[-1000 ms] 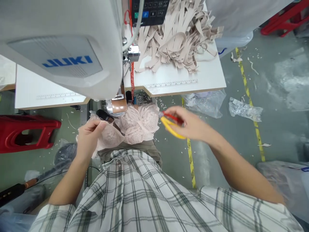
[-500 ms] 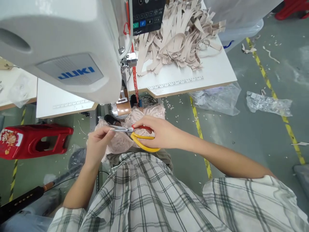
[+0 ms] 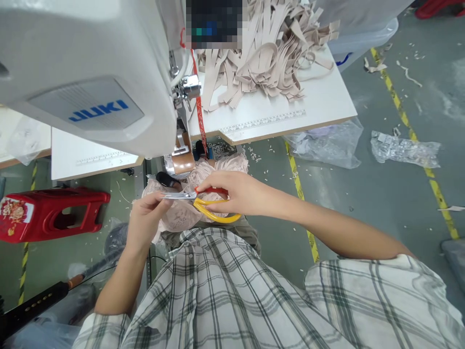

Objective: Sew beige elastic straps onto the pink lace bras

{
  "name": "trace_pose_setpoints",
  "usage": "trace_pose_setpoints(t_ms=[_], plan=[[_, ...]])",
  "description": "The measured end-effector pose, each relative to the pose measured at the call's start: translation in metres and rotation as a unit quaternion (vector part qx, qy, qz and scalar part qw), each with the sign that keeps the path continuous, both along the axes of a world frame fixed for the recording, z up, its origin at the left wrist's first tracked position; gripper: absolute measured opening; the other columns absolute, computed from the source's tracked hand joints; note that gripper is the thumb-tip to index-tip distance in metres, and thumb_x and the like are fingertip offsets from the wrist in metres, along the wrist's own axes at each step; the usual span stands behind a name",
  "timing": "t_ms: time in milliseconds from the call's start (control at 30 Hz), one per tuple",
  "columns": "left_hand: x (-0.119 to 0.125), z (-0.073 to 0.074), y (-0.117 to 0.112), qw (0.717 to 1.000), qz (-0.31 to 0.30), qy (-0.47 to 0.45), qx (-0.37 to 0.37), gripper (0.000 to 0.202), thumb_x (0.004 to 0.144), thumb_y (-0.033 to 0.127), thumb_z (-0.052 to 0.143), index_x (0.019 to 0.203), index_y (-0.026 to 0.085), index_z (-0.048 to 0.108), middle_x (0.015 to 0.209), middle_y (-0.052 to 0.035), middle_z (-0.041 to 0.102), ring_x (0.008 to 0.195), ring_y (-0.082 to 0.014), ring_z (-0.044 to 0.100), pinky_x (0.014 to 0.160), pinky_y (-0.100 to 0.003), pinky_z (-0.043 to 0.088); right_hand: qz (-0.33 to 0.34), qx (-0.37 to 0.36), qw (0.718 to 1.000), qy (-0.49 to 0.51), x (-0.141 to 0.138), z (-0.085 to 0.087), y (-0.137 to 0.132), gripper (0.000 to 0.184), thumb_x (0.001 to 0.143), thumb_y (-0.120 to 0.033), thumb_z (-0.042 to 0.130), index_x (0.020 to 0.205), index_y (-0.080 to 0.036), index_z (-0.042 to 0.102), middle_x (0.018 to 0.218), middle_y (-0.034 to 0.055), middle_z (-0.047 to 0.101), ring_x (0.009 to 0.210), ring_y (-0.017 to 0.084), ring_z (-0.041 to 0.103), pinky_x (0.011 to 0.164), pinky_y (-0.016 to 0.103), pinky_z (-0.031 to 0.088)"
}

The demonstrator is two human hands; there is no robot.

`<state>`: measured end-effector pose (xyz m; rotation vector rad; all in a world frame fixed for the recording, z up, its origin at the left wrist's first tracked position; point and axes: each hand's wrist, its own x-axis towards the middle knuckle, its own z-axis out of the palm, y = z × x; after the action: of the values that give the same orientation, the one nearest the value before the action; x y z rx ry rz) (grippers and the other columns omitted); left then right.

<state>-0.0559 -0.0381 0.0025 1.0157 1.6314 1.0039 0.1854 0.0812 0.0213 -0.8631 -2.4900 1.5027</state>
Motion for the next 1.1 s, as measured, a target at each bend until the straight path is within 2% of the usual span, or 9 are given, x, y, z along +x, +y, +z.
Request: trace_pose_setpoints(t_ms=[333, 500, 633, 767, 833, 900, 1000, 1067, 1100], plan=[[0.002, -0.006, 0.002, 0.999, 0.002, -0.019, -0.029, 0.027, 0.082, 0.045, 0.073, 0.071, 0.020, 0.070, 0.065, 0.0013, 0.057, 0.062, -0.0125, 0.048, 0.056, -0.025, 0.039, -0.004, -0.013, 1.000, -0.005, 0.007, -0.002, 0.002, 0.038, 0.085, -0.046, 0.067, 0.119, -0.029, 0.070, 0.096, 0.0024, 0.071, 0.069, 0.014, 0.059, 0.062, 0.028, 0.042], [0.003, -0.004, 0.003, 0.999, 0.014, -0.016, -0.049, 0.025, 0.082, 0.045, 0.073, 0.076, 0.020, 0.072, 0.069, 0.0007, 0.063, 0.066, -0.0134, 0.054, 0.061, -0.025, 0.044, -0.034, -0.012, 0.999, -0.023, 0.019, -0.004, 0.007, 0.037, 0.086, -0.048, 0.064, 0.116, -0.029, 0.072, 0.096, 0.0032, 0.072, 0.070, 0.015, 0.061, 0.060, 0.029, 0.043], [0.003, -0.003, 0.005, 0.998, 0.007, 0.027, -0.053, 0.027, 0.085, 0.046, 0.069, 0.077, 0.021, 0.071, 0.068, 0.0009, 0.063, 0.064, -0.0132, 0.054, 0.059, -0.024, 0.043, -0.060, 0.017, 0.994, -0.090, 0.050, -0.007, 0.029, 0.033, 0.084, -0.048, 0.065, 0.111, -0.030, 0.073, 0.095, 0.0043, 0.073, 0.069, 0.019, 0.062, 0.056, 0.032, 0.043], [0.000, -0.008, 0.012, 0.995, -0.037, 0.083, -0.050, 0.031, 0.089, 0.049, 0.062, 0.078, 0.020, 0.068, 0.063, 0.0015, 0.060, 0.057, -0.0127, 0.051, 0.053, -0.024, 0.038, -0.182, 0.115, 0.964, -0.157, 0.077, -0.020, 0.072, 0.035, 0.086, -0.052, 0.062, 0.109, -0.028, 0.072, 0.094, 0.0047, 0.074, 0.074, 0.022, 0.064, 0.061, 0.033, 0.044], [-0.003, -0.019, 0.015, 0.991, -0.056, 0.110, -0.051, 0.035, 0.090, 0.051, 0.059, 0.078, 0.020, 0.066, 0.059, 0.0019, 0.057, 0.054, -0.0132, 0.050, 0.052, -0.024, 0.037, -0.227, 0.188, 0.941, -0.169, 0.083, -0.031, 0.098, 0.036, 0.088, -0.052, 0.059, 0.108, -0.025, 0.072, 0.099, 0.0057, 0.074, 0.082, 0.023, 0.065, 0.067, 0.033, 0.044], [-0.006, -0.039, 0.016, 0.989, -0.051, 0.124, -0.058, 0.040, 0.090, 0.055, 0.056, 0.074, 0.019, 0.064, 0.057, 0.0015, 0.055, 0.056, -0.0149, 0.051, 0.054, -0.025, 0.039, -0.228, 0.244, 0.929, -0.158, 0.085, -0.044, 0.126, 0.037, 0.090, -0.045, 0.057, 0.113, -0.020, 0.071, 0.109, 0.0090, 0.073, 0.093, 0.024, 0.065, 0.076, 0.032, 0.045], [-0.012, -0.081, 0.010, 0.990, 0.025, 0.099, -0.101, 0.048, 0.087, 0.065, 0.051, 0.077, 0.019, 0.062, 0.069, -0.0016, 0.062, 0.068, -0.0196, 0.057, 0.060, -0.027, 0.044, -0.214, 0.306, 0.911, -0.173, 0.084, -0.061, 0.163, 0.037, 0.091, -0.037, 0.056, 0.117, -0.015, 0.070, 0.110, 0.0128, 0.071, 0.100, 0.025, 0.062, 0.080, 0.031, 0.042], [-0.015, -0.109, -0.002, 0.984, 0.074, 0.089, -0.138, 0.055, 0.082, 0.072, 0.051, 0.080, 0.019, 0.064, 0.080, -0.0056, 0.067, 0.081, -0.0245, 0.062, 0.071, -0.032, 0.049, -0.238, 0.332, 0.895, -0.179, 0.079, -0.069, 0.181, 0.034, 0.091, -0.034, 0.056, 0.114, -0.013, 0.070, 0.108, 0.0148, 0.069, 0.098, 0.026, 0.060, 0.079, 0.032, 0.041], [-0.017, -0.122, -0.011, 0.982, 0.075, 0.090, -0.148, 0.057, 0.081, 0.073, 0.051, 0.086, 0.017, 0.066, 0.088, -0.0086, 0.069, 0.088, -0.0268, 0.064, 0.075, -0.034, 0.050, -0.258, 0.340, 0.887, -0.177, 0.075, -0.071, 0.188, 0.034, 0.091, -0.033, 0.055, 0.114, -0.012, 0.069, 0.108, 0.0160, 0.067, 0.097, 0.026, 0.059, 0.079, 0.032, 0.040]])
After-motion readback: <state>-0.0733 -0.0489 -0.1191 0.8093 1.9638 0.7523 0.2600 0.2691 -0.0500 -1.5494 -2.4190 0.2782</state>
